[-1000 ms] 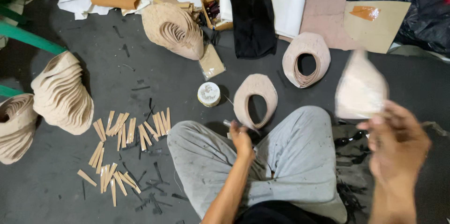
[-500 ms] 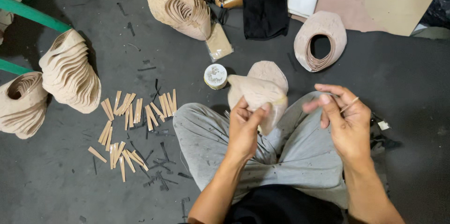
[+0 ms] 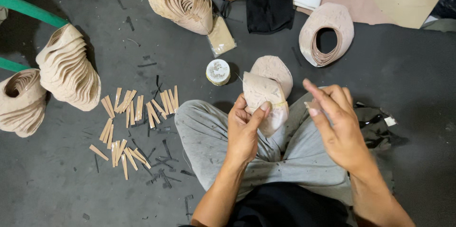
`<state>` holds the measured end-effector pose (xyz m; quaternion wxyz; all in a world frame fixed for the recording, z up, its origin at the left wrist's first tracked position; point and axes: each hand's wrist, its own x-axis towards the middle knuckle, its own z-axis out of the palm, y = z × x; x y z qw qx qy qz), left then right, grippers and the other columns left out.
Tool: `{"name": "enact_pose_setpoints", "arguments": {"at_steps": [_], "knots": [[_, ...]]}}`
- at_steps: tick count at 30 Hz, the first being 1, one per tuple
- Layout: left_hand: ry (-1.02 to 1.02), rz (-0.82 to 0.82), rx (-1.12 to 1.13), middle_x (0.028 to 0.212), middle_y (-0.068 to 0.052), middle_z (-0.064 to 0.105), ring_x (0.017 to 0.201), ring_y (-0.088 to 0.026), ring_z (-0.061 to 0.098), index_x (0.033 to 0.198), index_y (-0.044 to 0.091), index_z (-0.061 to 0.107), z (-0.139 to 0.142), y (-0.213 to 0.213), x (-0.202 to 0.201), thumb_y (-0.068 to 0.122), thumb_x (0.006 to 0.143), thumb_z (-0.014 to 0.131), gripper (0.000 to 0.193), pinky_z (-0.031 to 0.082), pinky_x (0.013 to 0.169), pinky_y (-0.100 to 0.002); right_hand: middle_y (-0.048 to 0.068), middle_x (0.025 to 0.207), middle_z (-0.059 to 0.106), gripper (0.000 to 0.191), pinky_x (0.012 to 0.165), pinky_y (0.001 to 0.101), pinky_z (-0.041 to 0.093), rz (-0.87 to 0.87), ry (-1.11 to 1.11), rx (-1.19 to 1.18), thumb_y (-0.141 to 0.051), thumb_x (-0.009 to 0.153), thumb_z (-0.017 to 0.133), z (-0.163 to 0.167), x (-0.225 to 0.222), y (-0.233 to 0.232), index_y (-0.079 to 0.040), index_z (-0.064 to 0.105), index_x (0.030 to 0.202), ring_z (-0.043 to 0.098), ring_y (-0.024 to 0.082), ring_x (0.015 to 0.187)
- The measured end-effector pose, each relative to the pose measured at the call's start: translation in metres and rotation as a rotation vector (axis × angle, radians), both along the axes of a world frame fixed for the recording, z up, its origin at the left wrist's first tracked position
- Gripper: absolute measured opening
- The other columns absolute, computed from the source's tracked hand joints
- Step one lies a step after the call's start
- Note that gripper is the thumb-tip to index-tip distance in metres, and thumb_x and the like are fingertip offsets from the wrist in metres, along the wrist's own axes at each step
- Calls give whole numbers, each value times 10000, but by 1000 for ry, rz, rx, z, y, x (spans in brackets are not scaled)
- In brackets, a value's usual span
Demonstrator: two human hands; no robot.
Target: The person sits on the floor assembling a lace shoe upper. They apply glue to the edge of the toe cap, fold the lace fabric over the stiffener, press the seam, and secure the folded edge with wooden clothespins, repositioning the upper and using a flat wooden stick to smooth and press the glued edge.
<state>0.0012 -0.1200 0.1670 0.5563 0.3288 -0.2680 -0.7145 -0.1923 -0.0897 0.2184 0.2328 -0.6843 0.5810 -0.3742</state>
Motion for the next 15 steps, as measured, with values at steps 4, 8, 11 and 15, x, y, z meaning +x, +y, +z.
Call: {"name": "enact_pose_setpoints", "arguments": {"at_steps": [4, 8, 11, 15], "knots": [[-36, 59, -25, 1155, -94, 714, 1022, -126, 691, 1272, -19, 565, 7, 1, -6, 21, 973, 694, 329, 555, 934, -300, 117, 1086, 555, 652, 915, 417, 337, -44, 343, -164, 8, 848, 641, 7, 8, 1, -33, 548, 1491, 461, 283, 995], [47, -12, 45, 1122, -122, 720, 978, -162, 715, 1264, -7, 531, 10, 1, -4, 45, 971, 665, 326, 580, 888, -333, 105, 1036, 548, 664, 896, 433, 318, -8, 318, -186, -46, 816, 673, 8, 9, 0, -27, 549, 1468, 446, 270, 961], [55, -52, 72, 1129, -124, 719, 996, -164, 722, 1288, -11, 521, 9, 2, -1, 42, 966, 655, 354, 581, 911, -330, 76, 977, 550, 558, 901, 406, 319, 51, 149, -145, -43, 883, 607, 8, 4, -1, -40, 595, 1441, 455, 228, 947], [39, -18, 29, 1170, -128, 712, 1032, -162, 690, 1342, -53, 517, 8, 3, -1, 17, 1000, 671, 382, 564, 941, -330, 43, 911, 605, 290, 903, 342, 405, -16, -12, -65, -67, 946, 662, 5, -2, 0, -88, 737, 1225, 537, 185, 916]]}}
